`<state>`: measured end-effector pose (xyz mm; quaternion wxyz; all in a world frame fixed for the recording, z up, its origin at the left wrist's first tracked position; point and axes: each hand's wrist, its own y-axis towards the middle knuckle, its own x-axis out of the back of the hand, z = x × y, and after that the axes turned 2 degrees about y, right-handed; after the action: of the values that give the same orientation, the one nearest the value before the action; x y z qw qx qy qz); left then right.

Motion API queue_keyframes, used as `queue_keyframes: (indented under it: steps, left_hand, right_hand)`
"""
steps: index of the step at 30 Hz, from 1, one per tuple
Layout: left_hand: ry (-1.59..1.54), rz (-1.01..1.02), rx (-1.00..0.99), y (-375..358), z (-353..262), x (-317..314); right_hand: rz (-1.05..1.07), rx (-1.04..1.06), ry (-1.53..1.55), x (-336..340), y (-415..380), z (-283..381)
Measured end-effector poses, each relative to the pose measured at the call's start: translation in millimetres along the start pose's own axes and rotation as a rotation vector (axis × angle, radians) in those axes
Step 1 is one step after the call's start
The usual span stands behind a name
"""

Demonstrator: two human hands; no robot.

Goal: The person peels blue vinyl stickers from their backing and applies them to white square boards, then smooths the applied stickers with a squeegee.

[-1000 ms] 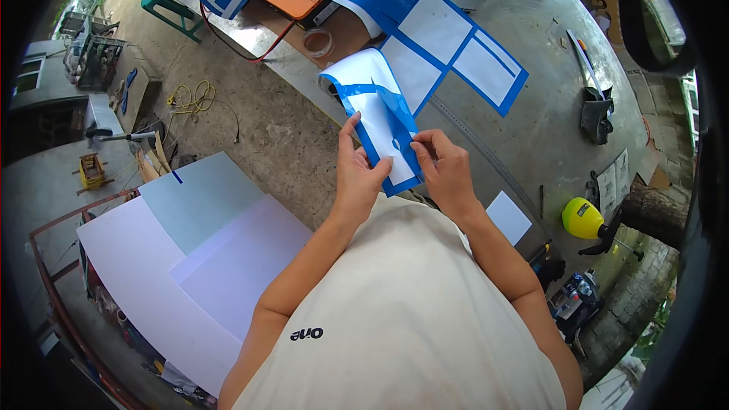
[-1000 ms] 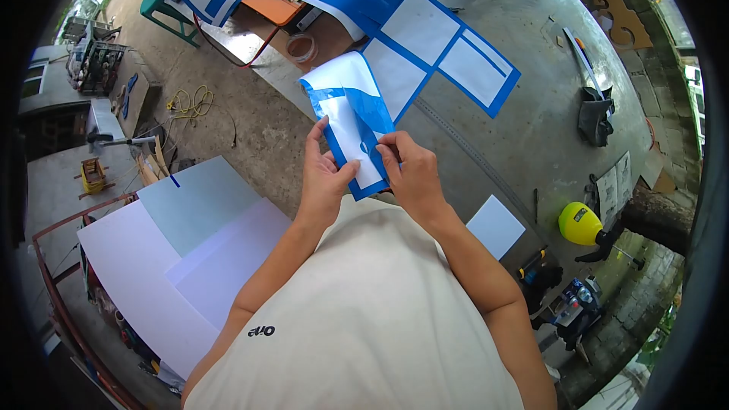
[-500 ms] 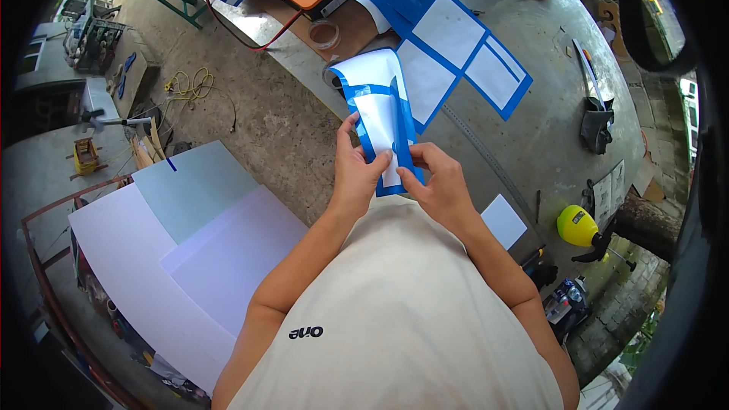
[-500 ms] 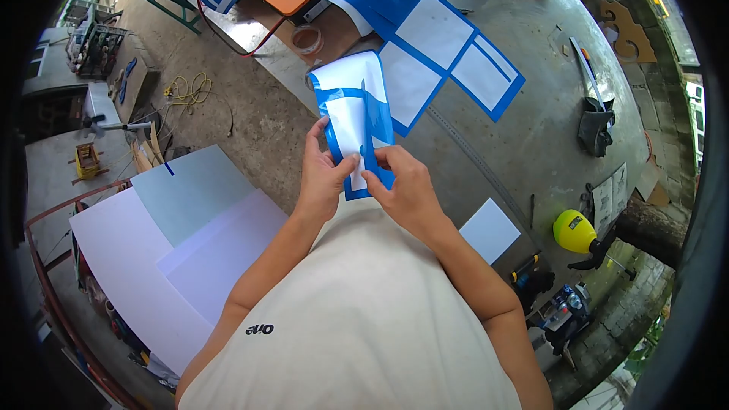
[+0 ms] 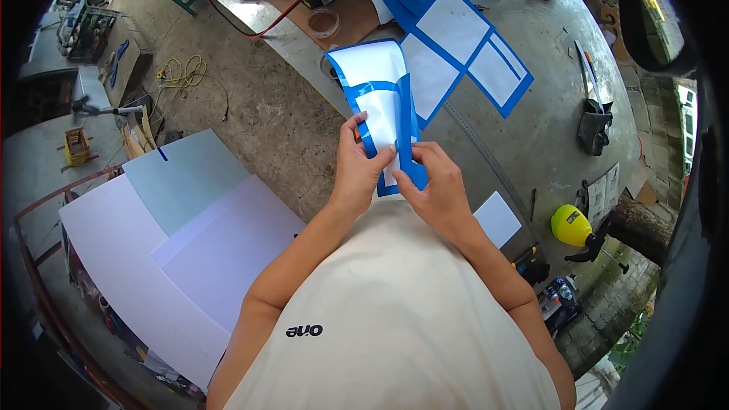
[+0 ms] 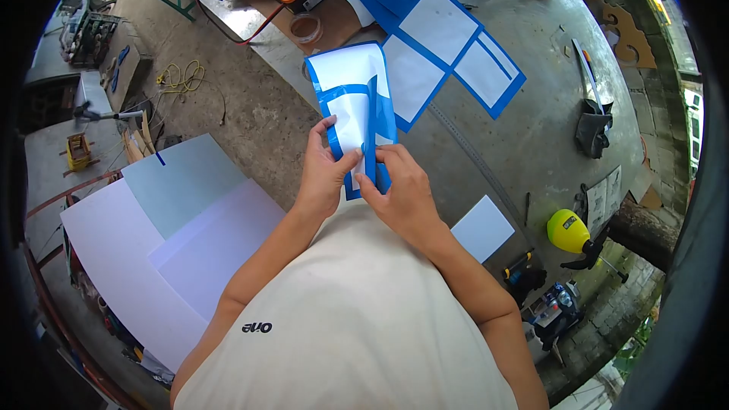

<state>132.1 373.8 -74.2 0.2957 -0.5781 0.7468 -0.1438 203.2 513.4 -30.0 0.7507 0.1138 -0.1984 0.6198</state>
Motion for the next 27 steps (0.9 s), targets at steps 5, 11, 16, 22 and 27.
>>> queue_keyframes:
  steps: [5,11,16,22,27]
  left_hand:
    - [0.113,0.032,-0.015,-4,-9,-2]
    - [0.456,0.074,-0.287,-5,-1,-3]
    - [0.591,0.077,-0.146,-9,-14,-3]
    - [0.609,0.028,-0.407,-10,-18,-2]
    - [0.628,0.085,-0.241,-12,-29,1]
  right_hand:
    - [0.016,-0.087,0.076,1,0,2]
    - [0.081,-0.463,0.194,7,4,-15]
    - [0.079,-0.594,0.441,14,6,-31]
    - [0.034,-0.659,0.741,15,7,-43]
    - [0.003,-0.735,0.782,24,12,-48]
